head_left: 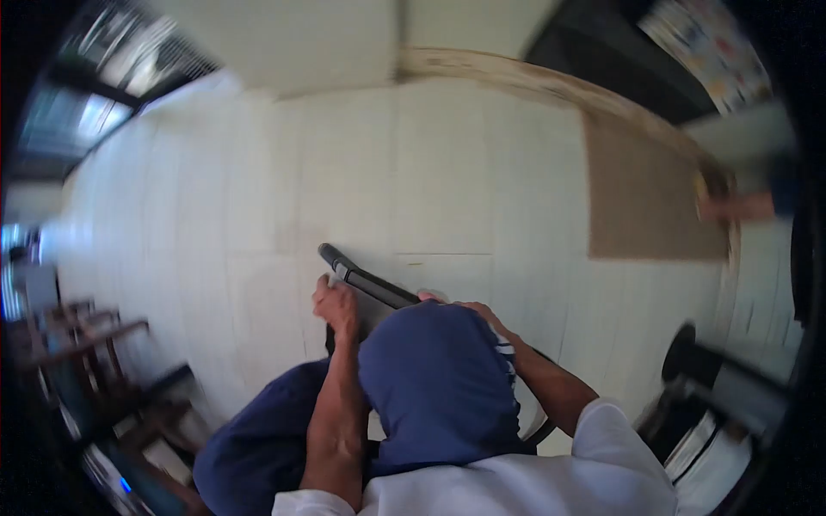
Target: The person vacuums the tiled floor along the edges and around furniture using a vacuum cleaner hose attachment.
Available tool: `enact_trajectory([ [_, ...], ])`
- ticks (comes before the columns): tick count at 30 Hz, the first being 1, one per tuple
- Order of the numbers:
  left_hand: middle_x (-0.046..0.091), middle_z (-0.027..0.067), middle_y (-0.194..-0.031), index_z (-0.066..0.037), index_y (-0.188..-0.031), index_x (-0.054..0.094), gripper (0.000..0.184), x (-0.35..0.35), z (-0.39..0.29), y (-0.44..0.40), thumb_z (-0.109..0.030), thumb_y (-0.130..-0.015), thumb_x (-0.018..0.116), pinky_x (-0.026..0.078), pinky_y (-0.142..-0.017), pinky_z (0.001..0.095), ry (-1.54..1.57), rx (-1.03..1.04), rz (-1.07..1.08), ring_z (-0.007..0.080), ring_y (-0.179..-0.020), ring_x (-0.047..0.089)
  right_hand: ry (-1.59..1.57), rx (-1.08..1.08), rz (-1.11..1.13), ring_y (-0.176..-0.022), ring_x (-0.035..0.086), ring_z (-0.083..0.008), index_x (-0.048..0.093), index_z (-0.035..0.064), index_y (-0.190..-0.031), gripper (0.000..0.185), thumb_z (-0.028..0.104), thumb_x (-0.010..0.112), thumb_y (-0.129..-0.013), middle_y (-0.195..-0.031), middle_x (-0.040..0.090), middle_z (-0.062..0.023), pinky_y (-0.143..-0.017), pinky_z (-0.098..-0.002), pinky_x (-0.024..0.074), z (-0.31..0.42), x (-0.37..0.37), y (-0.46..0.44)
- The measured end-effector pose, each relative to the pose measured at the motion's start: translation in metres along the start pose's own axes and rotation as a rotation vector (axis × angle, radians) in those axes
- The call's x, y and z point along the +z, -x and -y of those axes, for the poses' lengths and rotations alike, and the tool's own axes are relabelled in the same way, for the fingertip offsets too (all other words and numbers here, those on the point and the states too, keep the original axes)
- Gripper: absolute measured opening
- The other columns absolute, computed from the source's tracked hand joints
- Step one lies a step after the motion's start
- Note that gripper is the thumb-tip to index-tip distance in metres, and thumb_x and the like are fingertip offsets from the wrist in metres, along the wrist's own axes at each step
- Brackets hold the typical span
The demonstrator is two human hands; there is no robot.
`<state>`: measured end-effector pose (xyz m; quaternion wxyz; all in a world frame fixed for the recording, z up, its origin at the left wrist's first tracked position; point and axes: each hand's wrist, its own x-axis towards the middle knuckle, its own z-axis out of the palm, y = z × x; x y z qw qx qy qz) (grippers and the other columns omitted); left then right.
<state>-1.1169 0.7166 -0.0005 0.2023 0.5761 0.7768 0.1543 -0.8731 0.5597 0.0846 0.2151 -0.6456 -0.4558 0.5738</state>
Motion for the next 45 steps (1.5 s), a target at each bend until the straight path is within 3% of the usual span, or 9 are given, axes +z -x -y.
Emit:
enact_trajectory([
  [4, 0.070, 0.0187, -0.092, 0.007, -0.110, 0.066, 0.034, 0.023, -0.041, 0.010, -0.021, -0.095, 0.055, 0.053, -0.074, 0.0390, 0.248, 0.198, 0.172, 0.0285, -0.082, 0.067, 0.268, 0.009, -0.328, -0.088, 0.066, -0.0423, 0.036, 0.0128, -0.151, 0.064, 0.033, 0.060, -0.096, -0.091, 0.068, -0.0246, -0.077, -0.0484, 0.0522, -0.001, -0.007, 0.066],
  [6, 0.069, 0.0166, -0.105, 0.006, -0.117, 0.064, 0.040, 0.040, -0.095, 0.034, -0.027, -0.097, 0.059, 0.053, -0.072, 0.0371, 0.783, -0.112, 0.597, 0.0263, -0.081, 0.067, 0.119, 0.227, -0.662, -0.083, 0.068, -0.0436, 0.032, 0.0132, -0.153, 0.067, 0.032, 0.060, -0.095, -0.087, 0.069, -0.0255, -0.074, -0.0494, 0.0538, -0.009, -0.009, 0.088],
  [9, 0.061, 0.0225, -0.125, 0.005, -0.142, 0.043, 0.063, 0.037, -0.198, 0.093, -0.028, -0.094, 0.066, 0.054, -0.079, 0.0389, 0.622, 0.145, 1.261, 0.0298, -0.093, 0.067, -0.176, 0.407, -0.904, -0.082, 0.069, -0.0448, 0.034, 0.0136, -0.152, 0.066, 0.031, 0.061, -0.094, -0.088, 0.070, -0.0262, -0.071, -0.0517, 0.0542, -0.004, -0.029, 0.079],
  [13, 0.052, 0.0313, -0.133, 0.014, -0.149, 0.022, 0.096, 0.067, -0.241, 0.170, -0.033, -0.084, 0.076, 0.044, -0.102, 0.0421, 0.286, 0.751, 1.033, 0.0370, -0.121, 0.055, -0.329, 0.226, -1.102, -0.089, 0.068, -0.0482, 0.039, 0.0090, -0.145, 0.067, 0.034, 0.066, -0.088, -0.095, 0.070, -0.0296, -0.076, -0.0527, 0.0546, -0.036, -0.013, 0.026],
  [20, 0.061, 0.0144, -0.104, 0.000, -0.156, 0.019, 0.084, 0.091, -0.293, 0.119, -0.012, -0.084, 0.060, 0.053, -0.077, 0.0342, 0.203, 0.978, 1.322, 0.0219, -0.085, 0.060, -0.691, -0.057, -1.231, -0.131, 0.049, -0.0426, 0.026, 0.0043, -0.155, 0.079, 0.033, 0.066, -0.092, -0.139, 0.049, -0.0323, -0.109, -0.0456, 0.0387, 0.008, -0.005, 0.020],
  [26, 0.064, 0.0095, -0.100, 0.000, -0.147, 0.037, 0.071, 0.110, -0.370, 0.130, -0.008, -0.086, 0.072, 0.054, -0.078, 0.0326, -0.156, 1.507, 1.478, 0.0181, -0.085, 0.061, 0.011, 0.793, -1.925, -0.137, 0.037, -0.0488, 0.045, 0.0037, -0.145, 0.077, 0.031, 0.077, -0.080, -0.150, 0.035, -0.0329, -0.111, -0.0582, 0.0321, -0.033, 0.153, 0.074],
  [32, 0.066, 0.0194, -0.121, -0.006, -0.156, 0.028, 0.096, 0.143, -0.432, 0.136, 0.006, -0.066, 0.060, 0.050, -0.093, 0.0315, -0.520, 2.209, 1.505, 0.0249, -0.107, 0.066, -0.488, 1.877, -1.755, -0.141, 0.031, -0.0477, 0.044, 0.0071, -0.147, 0.079, 0.042, 0.074, -0.083, -0.152, 0.033, -0.0304, -0.105, -0.0679, 0.0296, -0.035, 0.347, 0.135],
  [39, 0.054, 0.0123, -0.134, -0.001, -0.157, 0.020, 0.103, 0.128, -0.466, 0.064, 0.000, -0.066, 0.069, 0.051, -0.089, 0.0342, -0.892, 1.522, 1.537, 0.0214, -0.102, 0.057, -0.593, 1.684, -1.738, -0.149, 0.017, -0.0459, 0.036, 0.0130, -0.152, 0.088, 0.034, 0.080, -0.079, -0.159, 0.022, -0.0272, -0.108, -0.0683, 0.0276, -0.015, 0.440, 0.073],
  [45, 0.060, 0.0080, -0.107, -0.005, -0.151, 0.032, 0.092, 0.107, -0.443, -0.013, 0.006, -0.066, 0.066, 0.053, -0.080, 0.0359, -0.849, 1.791, 1.316, 0.0239, -0.089, 0.060, -0.709, 1.744, -1.508, -0.149, 0.020, -0.0405, 0.045, 0.0084, -0.140, 0.084, 0.031, 0.086, -0.071, -0.156, 0.031, -0.0209, -0.111, -0.0697, 0.0227, 0.007, 0.416, 0.084],
])
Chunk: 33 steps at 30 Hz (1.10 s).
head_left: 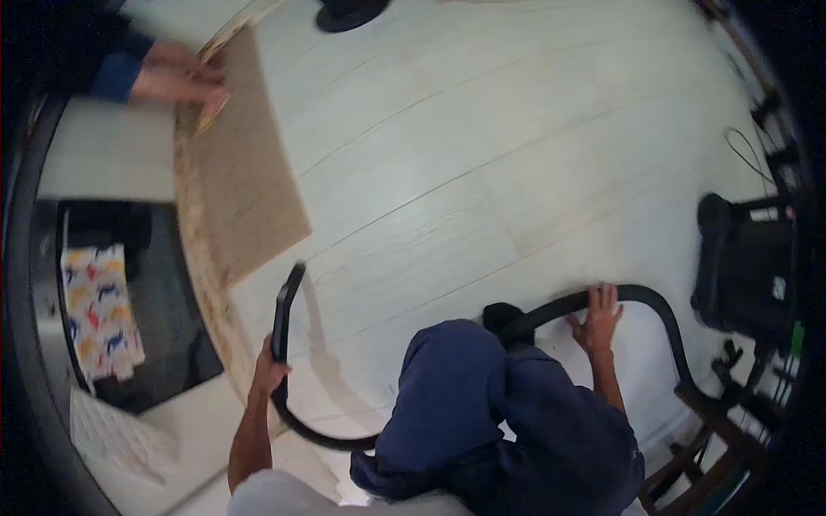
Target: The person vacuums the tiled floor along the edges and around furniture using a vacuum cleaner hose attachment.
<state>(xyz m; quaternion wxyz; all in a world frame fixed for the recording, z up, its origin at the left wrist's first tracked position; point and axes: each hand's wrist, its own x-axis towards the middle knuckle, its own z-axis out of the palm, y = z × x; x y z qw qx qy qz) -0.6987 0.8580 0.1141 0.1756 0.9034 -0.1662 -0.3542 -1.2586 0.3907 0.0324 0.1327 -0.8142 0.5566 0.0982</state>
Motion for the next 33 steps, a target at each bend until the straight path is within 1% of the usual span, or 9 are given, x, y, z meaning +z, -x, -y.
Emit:
enact_trajectory([
  [5, 0.062, 0.0124, -0.091, -0.001, -0.146, 0.036, 0.095, 0.025, -0.027, -0.002, -0.011, -0.058, 0.070, 0.052, -0.071, 0.0357, -0.083, 0.169, 0.016, 0.0260, -0.078, 0.060, -0.110, 0.079, -0.064, -0.148, 0.022, -0.0414, 0.048, 0.0089, -0.138, 0.083, 0.035, 0.087, -0.069, -0.154, 0.034, -0.0226, -0.111, -0.0686, 0.0241, 0.015, -0.009, 0.004],
  [8, 0.059, 0.0132, -0.080, -0.002, -0.144, 0.037, 0.091, 0.050, -0.065, -0.038, -0.008, -0.059, 0.066, 0.051, -0.066, 0.0372, -0.096, 0.390, 0.029, 0.0273, -0.069, 0.058, -0.139, 0.079, -0.088, -0.149, 0.020, -0.0419, 0.048, 0.0087, -0.138, 0.084, 0.034, 0.088, -0.068, -0.156, 0.030, -0.0227, -0.110, -0.0701, 0.0248, 0.008, 0.000, 0.006],
  [11, 0.061, 0.0183, -0.073, -0.004, -0.143, 0.038, 0.089, 0.065, -0.175, -0.073, -0.007, -0.059, 0.067, 0.052, -0.065, 0.0438, -0.336, 0.391, 0.088, 0.0378, -0.066, 0.062, -0.161, 0.077, -0.106, -0.149, 0.018, -0.0425, 0.048, 0.0089, -0.138, 0.084, 0.030, 0.088, -0.068, -0.158, 0.027, -0.0228, -0.109, -0.0712, 0.0248, 0.018, 0.002, -0.001],
  [14, 0.066, 0.0261, -0.078, -0.006, -0.144, 0.039, 0.088, 0.086, -0.260, -0.115, -0.009, -0.061, 0.069, 0.052, -0.068, 0.0530, -0.583, 0.594, 0.116, 0.0485, -0.075, 0.065, -0.194, 0.072, -0.172, -0.151, 0.014, -0.0436, 0.048, 0.0111, -0.138, 0.084, 0.024, 0.088, -0.065, -0.159, 0.021, -0.0239, -0.109, -0.0718, 0.0247, 0.027, 0.005, -0.001],
  [19, 0.070, 0.0251, -0.088, -0.009, -0.140, 0.045, 0.073, 0.137, -0.420, -0.163, -0.017, -0.074, 0.074, 0.053, -0.077, 0.0530, -0.792, 0.927, 0.093, 0.0440, -0.083, 0.068, -0.228, 0.110, -0.141, -0.152, 0.010, -0.0435, 0.045, 0.0140, -0.143, 0.087, 0.025, 0.086, -0.068, -0.162, 0.015, -0.0237, -0.110, -0.0725, 0.0227, 0.035, 0.003, 0.010],
  [23, 0.069, 0.0243, -0.089, -0.010, -0.128, 0.052, 0.059, 0.178, -0.526, -0.172, -0.014, -0.073, 0.072, 0.054, -0.080, 0.0522, -0.932, 1.052, 0.128, 0.0435, -0.086, 0.067, -0.289, 0.122, -0.167, -0.152, 0.007, -0.0427, 0.042, 0.0240, -0.149, 0.085, 0.029, 0.083, -0.075, -0.164, 0.012, -0.0224, -0.111, -0.0728, 0.0201, 0.030, 0.013, 0.023],
  [27, 0.070, 0.0225, -0.089, -0.010, -0.124, 0.053, 0.054, 0.251, -0.599, -0.128, -0.013, -0.073, 0.070, 0.054, -0.080, 0.0517, -1.069, 1.239, 0.182, 0.0408, -0.087, 0.068, -0.271, 0.119, -0.205, -0.153, 0.008, -0.0421, 0.035, 0.0291, -0.153, 0.086, 0.035, 0.080, -0.080, -0.164, 0.010, -0.0216, -0.111, -0.0739, 0.0188, 0.023, 0.032, 0.031],
  [30, 0.071, 0.0196, -0.092, -0.011, -0.123, 0.055, 0.051, 0.318, -0.634, -0.086, -0.012, -0.074, 0.070, 0.054, -0.084, 0.0487, -1.059, 1.376, 0.233, 0.0381, -0.094, 0.069, -0.336, 0.122, -0.240, -0.152, 0.007, -0.0455, 0.033, 0.0296, -0.154, 0.088, 0.029, 0.078, -0.078, -0.165, 0.009, -0.0219, -0.110, -0.0758, 0.0177, 0.019, 0.044, 0.028],
  [33, 0.071, 0.0190, -0.095, -0.012, -0.125, 0.056, 0.051, 0.371, -0.666, -0.044, -0.012, -0.075, 0.069, 0.054, -0.086, 0.0475, -1.097, 1.362, 0.302, 0.0374, -0.097, 0.069, -0.365, 0.108, -0.278, -0.151, 0.005, -0.0487, 0.034, 0.0294, -0.154, 0.090, 0.029, 0.075, -0.074, -0.165, 0.008, -0.0231, -0.110, -0.0771, 0.0142, 0.019, 0.063, 0.023],
])
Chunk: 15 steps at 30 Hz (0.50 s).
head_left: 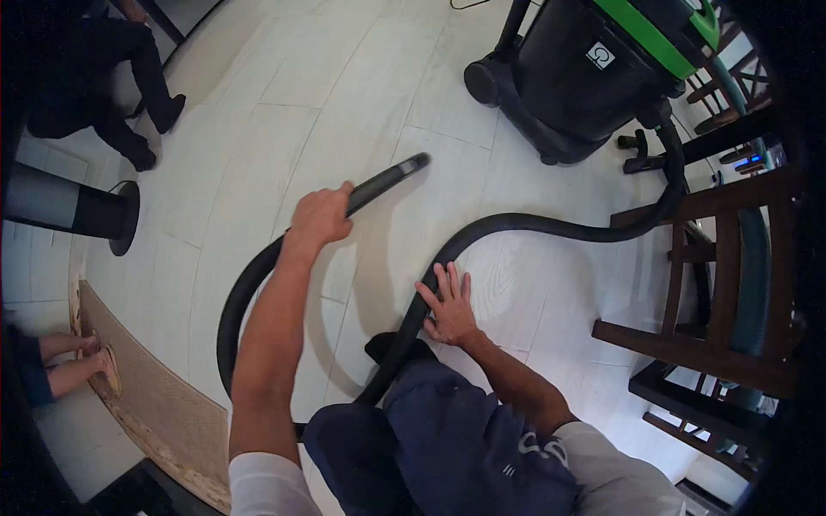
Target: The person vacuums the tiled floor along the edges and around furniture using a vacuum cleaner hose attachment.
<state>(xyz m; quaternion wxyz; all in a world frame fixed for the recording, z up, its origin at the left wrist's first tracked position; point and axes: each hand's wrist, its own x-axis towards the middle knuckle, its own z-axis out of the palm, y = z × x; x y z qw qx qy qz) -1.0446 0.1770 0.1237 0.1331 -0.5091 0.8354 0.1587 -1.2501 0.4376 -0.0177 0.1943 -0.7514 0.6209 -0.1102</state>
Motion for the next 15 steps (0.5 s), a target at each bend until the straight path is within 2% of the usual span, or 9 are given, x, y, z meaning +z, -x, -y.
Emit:
enact_trajectory([
  [3, 0.072, 0.0193, -0.096, -0.012, -0.127, 0.056, 0.053, -0.004, -0.010, -0.030, -0.012, -0.076, 0.068, 0.055, -0.084, 0.0486, -0.032, 0.033, -0.015, 0.0367, -0.094, 0.070, -0.012, 0.013, -0.034, -0.151, 0.006, -0.0484, 0.034, 0.0296, -0.153, 0.089, 0.036, 0.073, -0.074, -0.165, 0.008, -0.0230, -0.111, -0.0769, 0.0079, -0.002, 0.007, -0.001],
  [6, 0.072, 0.0205, -0.098, -0.011, -0.128, 0.055, 0.054, -0.004, 0.017, -0.047, -0.012, -0.075, 0.067, 0.056, -0.083, 0.0495, -0.017, -0.001, -0.082, 0.0379, -0.093, 0.070, -0.044, -0.007, -0.056, -0.151, 0.007, -0.0478, 0.035, 0.0297, -0.153, 0.090, 0.036, 0.074, -0.072, -0.165, 0.009, -0.0229, -0.110, -0.0776, 0.0082, -0.005, 0.009, -0.001],
  [8, 0.072, 0.0214, -0.098, -0.009, -0.128, 0.055, 0.055, -0.007, 0.051, -0.059, -0.013, -0.074, 0.068, 0.055, -0.084, 0.0498, 0.061, -0.200, -0.082, 0.0389, -0.094, 0.070, -0.061, -0.013, -0.089, -0.151, 0.008, -0.0478, 0.035, 0.0298, -0.152, 0.091, 0.037, 0.075, -0.071, -0.165, 0.009, -0.0227, -0.110, -0.0777, 0.0083, -0.006, 0.011, -0.002],
  [11, 0.071, 0.0226, -0.097, -0.009, -0.128, 0.055, 0.056, -0.016, 0.052, -0.052, -0.013, -0.074, 0.067, 0.055, -0.083, 0.0499, 0.011, -0.122, -0.103, 0.0403, -0.094, 0.069, -0.079, -0.018, -0.098, -0.150, 0.010, -0.0480, 0.037, 0.0296, -0.151, 0.092, 0.039, 0.076, -0.068, -0.164, 0.011, -0.0224, -0.110, -0.0782, 0.0085, -0.009, 0.012, 0.000],
  [14, 0.071, 0.0234, -0.096, -0.008, -0.127, 0.054, 0.056, -0.027, 0.050, -0.067, -0.012, -0.073, 0.066, 0.054, -0.083, 0.0501, 0.011, -0.151, -0.084, 0.0408, -0.093, 0.069, -0.075, -0.021, -0.093, -0.150, 0.011, -0.0483, 0.040, 0.0291, -0.149, 0.093, 0.041, 0.078, -0.065, -0.164, 0.014, -0.0222, -0.109, -0.0791, 0.0086, -0.008, 0.018, 0.000],
  [15, 0.071, 0.0237, -0.096, -0.007, -0.126, 0.054, 0.054, -0.031, 0.052, -0.078, -0.010, -0.073, 0.064, 0.054, -0.083, 0.0504, 0.046, -0.152, -0.142, 0.0418, -0.093, 0.069, -0.061, -0.018, -0.100, -0.150, 0.012, -0.0482, 0.041, 0.0289, -0.148, 0.093, 0.043, 0.079, -0.064, -0.163, 0.015, -0.0221, -0.109, -0.0796, 0.0086, -0.009, 0.018, -0.002],
])
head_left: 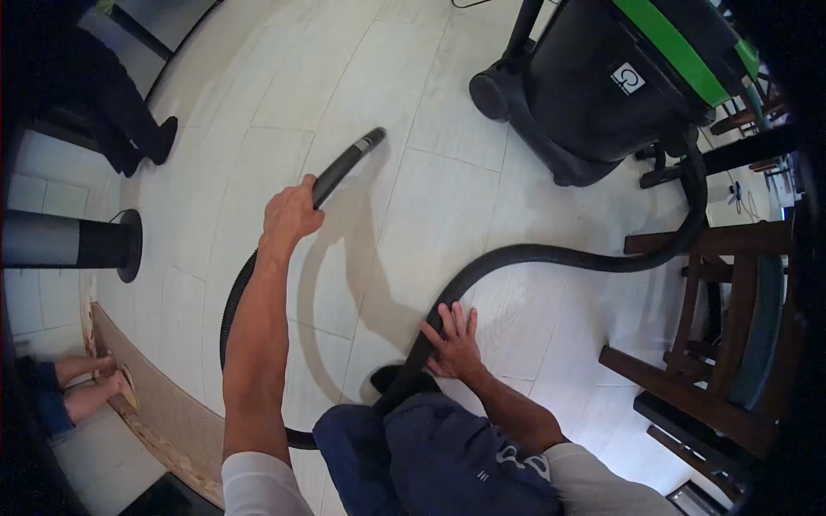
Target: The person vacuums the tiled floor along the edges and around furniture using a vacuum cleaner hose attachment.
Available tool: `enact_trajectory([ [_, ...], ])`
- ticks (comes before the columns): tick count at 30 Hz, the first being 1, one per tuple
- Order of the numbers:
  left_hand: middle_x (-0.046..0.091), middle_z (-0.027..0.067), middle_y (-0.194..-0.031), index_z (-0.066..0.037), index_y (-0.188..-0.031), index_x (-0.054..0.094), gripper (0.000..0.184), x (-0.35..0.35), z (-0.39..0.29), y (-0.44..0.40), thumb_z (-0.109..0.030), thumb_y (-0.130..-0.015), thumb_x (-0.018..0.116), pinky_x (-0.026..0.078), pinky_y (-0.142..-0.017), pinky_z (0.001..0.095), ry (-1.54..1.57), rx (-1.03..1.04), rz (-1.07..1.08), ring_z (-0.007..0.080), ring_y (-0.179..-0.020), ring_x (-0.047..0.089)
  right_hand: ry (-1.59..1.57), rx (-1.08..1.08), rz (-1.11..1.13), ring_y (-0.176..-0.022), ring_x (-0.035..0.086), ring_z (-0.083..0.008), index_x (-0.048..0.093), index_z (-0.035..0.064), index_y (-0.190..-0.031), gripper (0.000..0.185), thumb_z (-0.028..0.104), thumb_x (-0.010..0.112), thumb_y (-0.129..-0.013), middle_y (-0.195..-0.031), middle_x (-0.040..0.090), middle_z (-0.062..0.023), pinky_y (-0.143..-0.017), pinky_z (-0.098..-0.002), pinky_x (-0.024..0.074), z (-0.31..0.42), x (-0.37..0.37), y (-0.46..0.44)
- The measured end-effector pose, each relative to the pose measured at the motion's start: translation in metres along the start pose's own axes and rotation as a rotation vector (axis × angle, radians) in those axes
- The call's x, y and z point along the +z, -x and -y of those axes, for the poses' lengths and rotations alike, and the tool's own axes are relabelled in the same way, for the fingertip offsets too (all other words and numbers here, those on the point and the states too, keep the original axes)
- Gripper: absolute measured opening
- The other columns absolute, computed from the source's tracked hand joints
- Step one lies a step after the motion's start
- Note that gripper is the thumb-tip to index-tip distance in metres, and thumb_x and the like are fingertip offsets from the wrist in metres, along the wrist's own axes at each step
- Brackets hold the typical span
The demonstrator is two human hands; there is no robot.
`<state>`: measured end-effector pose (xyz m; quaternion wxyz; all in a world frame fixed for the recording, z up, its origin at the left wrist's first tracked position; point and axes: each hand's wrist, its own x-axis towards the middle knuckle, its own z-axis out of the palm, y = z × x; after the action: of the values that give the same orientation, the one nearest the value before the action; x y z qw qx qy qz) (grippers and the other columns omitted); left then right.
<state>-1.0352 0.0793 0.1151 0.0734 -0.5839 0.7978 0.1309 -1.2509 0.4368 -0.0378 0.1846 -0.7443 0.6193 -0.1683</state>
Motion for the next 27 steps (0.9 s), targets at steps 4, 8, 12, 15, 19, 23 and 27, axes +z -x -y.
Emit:
enact_trajectory([
  [4, 0.071, 0.0228, -0.094, -0.007, -0.126, 0.054, 0.054, 0.005, -0.013, -0.059, -0.010, -0.073, 0.064, 0.054, -0.083, 0.0511, -0.036, 0.062, -0.030, 0.0414, -0.092, 0.069, -0.016, -0.007, -0.001, -0.150, 0.009, -0.0473, 0.043, 0.0285, -0.147, 0.095, 0.048, 0.079, -0.062, -0.163, 0.015, -0.0220, -0.108, -0.0804, 0.0075, -0.004, 0.003, 0.001],
  [8, 0.070, 0.0226, -0.089, -0.006, -0.125, 0.054, 0.054, -0.007, -0.022, -0.093, -0.011, -0.072, 0.065, 0.054, -0.080, 0.0529, -0.031, 0.108, -0.006, 0.0426, -0.088, 0.068, -0.036, 0.052, 0.064, -0.150, 0.010, -0.0463, 0.044, 0.0281, -0.147, 0.092, 0.049, 0.079, -0.064, -0.163, 0.016, -0.0204, -0.109, -0.0805, 0.0071, -0.003, 0.004, 0.003],
  [12, 0.069, 0.0237, -0.086, -0.010, -0.126, 0.053, 0.057, -0.017, -0.062, -0.075, -0.011, -0.072, 0.067, 0.054, -0.076, 0.0537, -0.066, 0.323, 0.153, 0.0444, -0.083, 0.068, -0.090, 0.047, 0.154, -0.152, 0.004, -0.0427, 0.039, 0.0308, -0.151, 0.084, 0.049, 0.073, -0.075, -0.165, 0.015, -0.0150, -0.109, -0.0802, 0.0079, -0.006, -0.004, 0.002],
  [15, 0.069, 0.0236, -0.086, -0.014, -0.128, 0.052, 0.058, -0.014, -0.051, -0.070, -0.010, -0.072, 0.067, 0.054, -0.076, 0.0530, -0.047, 0.282, 0.182, 0.0438, -0.084, 0.068, -0.092, 0.044, 0.079, -0.153, 0.003, -0.0413, 0.038, 0.0319, -0.152, 0.081, 0.049, 0.069, -0.080, -0.166, 0.013, -0.0135, -0.110, -0.0797, 0.0080, -0.006, 0.004, 0.007],
  [19, 0.070, 0.0226, -0.088, -0.012, -0.130, 0.050, 0.059, -0.017, -0.102, -0.038, -0.011, -0.073, 0.068, 0.056, -0.078, 0.0511, -0.239, 0.398, 0.283, 0.0404, -0.086, 0.070, -0.090, 0.067, 0.196, -0.153, 0.006, -0.0400, 0.037, 0.0321, -0.152, 0.079, 0.050, 0.067, -0.082, -0.167, 0.012, -0.0128, -0.112, -0.0784, 0.0076, -0.003, -0.003, 0.006],
  [23, 0.070, 0.0222, -0.090, -0.011, -0.133, 0.048, 0.064, 0.014, -0.199, -0.030, -0.013, -0.073, 0.069, 0.055, -0.081, 0.0520, -0.156, 0.674, 0.277, 0.0410, -0.088, 0.068, -0.075, 0.093, 0.171, -0.153, 0.008, -0.0390, 0.037, 0.0320, -0.152, 0.078, 0.048, 0.068, -0.082, -0.166, 0.013, -0.0131, -0.113, -0.0764, 0.0071, -0.002, -0.020, 0.000],
  [27, 0.071, 0.0208, -0.095, -0.011, -0.134, 0.051, 0.062, 0.037, -0.294, -0.013, -0.015, -0.075, 0.069, 0.055, -0.084, 0.0494, -0.219, 0.839, 0.229, 0.0389, -0.095, 0.069, -0.065, 0.082, 0.066, -0.154, 0.009, -0.0355, 0.039, 0.0312, -0.150, 0.080, 0.042, 0.072, -0.077, -0.165, 0.018, -0.0118, -0.115, -0.0730, 0.0078, 0.004, -0.021, 0.004],
])
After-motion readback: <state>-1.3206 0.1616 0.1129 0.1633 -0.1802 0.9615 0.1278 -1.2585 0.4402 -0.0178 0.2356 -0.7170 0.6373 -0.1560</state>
